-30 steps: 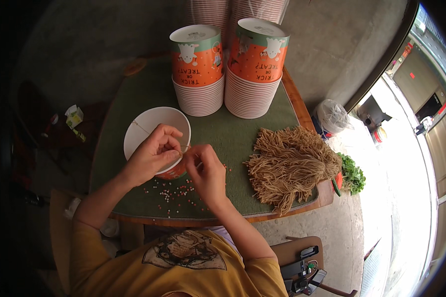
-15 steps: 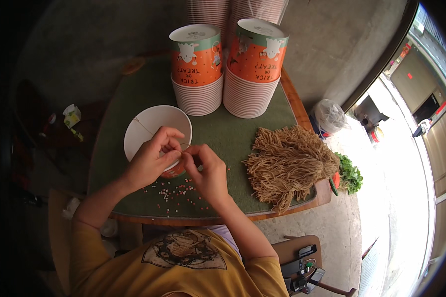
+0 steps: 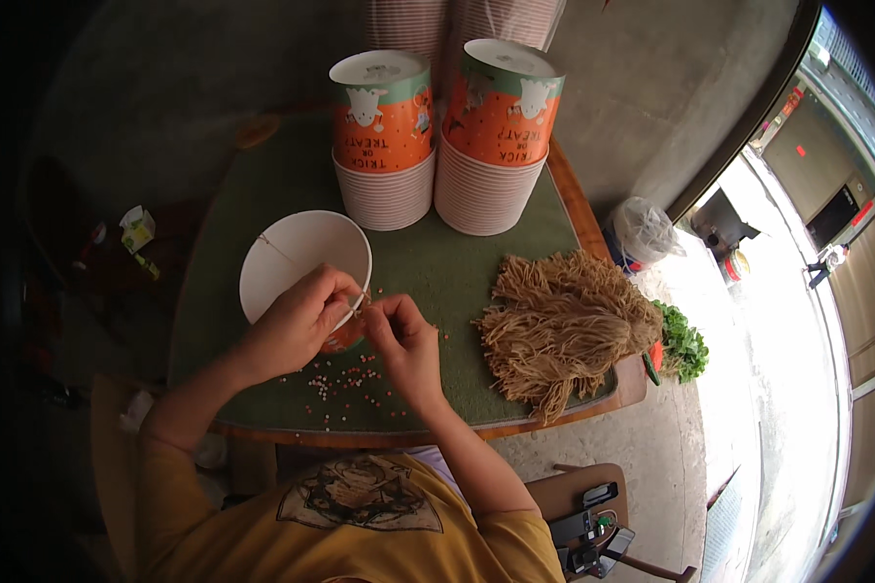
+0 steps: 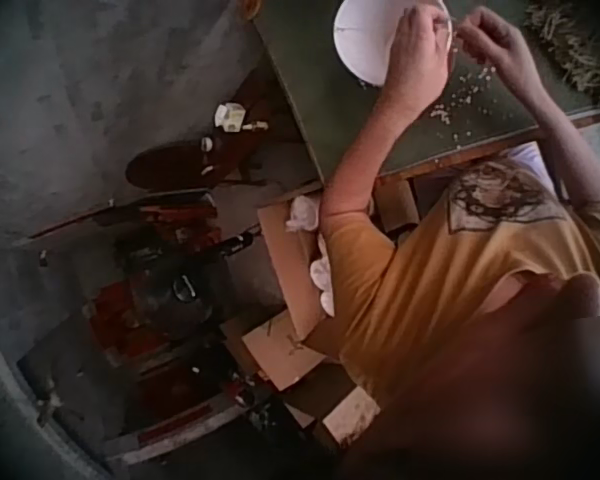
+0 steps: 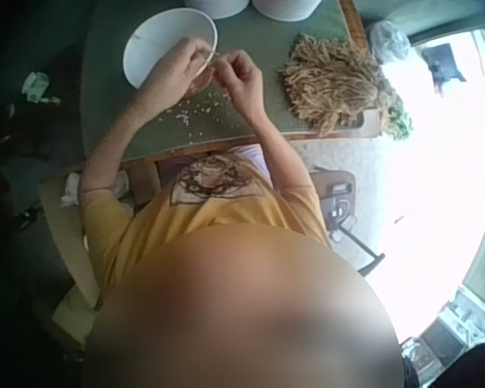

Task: Packaging stacks of paper cups into plastic bags and threading small beads onto a wire.

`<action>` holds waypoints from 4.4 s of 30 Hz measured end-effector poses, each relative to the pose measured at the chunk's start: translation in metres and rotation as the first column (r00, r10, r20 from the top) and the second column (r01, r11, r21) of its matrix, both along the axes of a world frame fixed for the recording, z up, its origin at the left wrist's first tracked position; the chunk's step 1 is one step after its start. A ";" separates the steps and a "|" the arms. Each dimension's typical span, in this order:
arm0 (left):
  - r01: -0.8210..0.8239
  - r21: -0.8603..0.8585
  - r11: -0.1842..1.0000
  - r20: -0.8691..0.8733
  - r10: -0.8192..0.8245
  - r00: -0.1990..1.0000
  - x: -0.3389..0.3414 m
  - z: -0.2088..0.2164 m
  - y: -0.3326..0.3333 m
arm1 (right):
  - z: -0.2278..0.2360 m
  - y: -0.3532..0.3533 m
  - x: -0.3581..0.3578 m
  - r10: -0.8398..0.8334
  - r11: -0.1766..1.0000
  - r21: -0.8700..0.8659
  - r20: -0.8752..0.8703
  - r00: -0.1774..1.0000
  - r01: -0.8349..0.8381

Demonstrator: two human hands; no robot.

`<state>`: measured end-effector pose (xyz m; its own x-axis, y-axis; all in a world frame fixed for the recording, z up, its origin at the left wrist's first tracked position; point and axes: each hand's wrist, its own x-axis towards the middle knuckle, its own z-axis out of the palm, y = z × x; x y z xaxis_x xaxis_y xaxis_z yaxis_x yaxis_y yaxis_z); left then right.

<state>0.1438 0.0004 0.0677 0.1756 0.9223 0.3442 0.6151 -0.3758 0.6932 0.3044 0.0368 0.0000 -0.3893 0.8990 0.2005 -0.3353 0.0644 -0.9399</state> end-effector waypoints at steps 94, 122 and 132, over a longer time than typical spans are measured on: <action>-0.295 -0.381 0.876 0.781 0.476 0.404 0.003 -0.049 -0.015 | 0.005 -0.056 -0.022 -0.483 0.516 0.850 0.393 0.782 -0.109; -0.288 -0.362 0.886 0.707 0.463 0.535 0.005 -0.053 -0.021 | 0.036 0.029 0.047 -0.734 0.306 0.934 0.356 0.578 -0.186; -0.389 -0.244 0.888 0.653 0.447 0.611 -0.027 -0.068 -0.021 | 0.040 0.062 0.033 -0.611 0.459 0.875 0.438 0.659 -0.155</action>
<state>0.1172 -0.0209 -0.0001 -0.4887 0.8617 0.1368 0.0445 -0.1320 0.9903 0.3372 0.0984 0.0405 -0.5439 0.5214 0.6575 0.4603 0.8405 -0.2858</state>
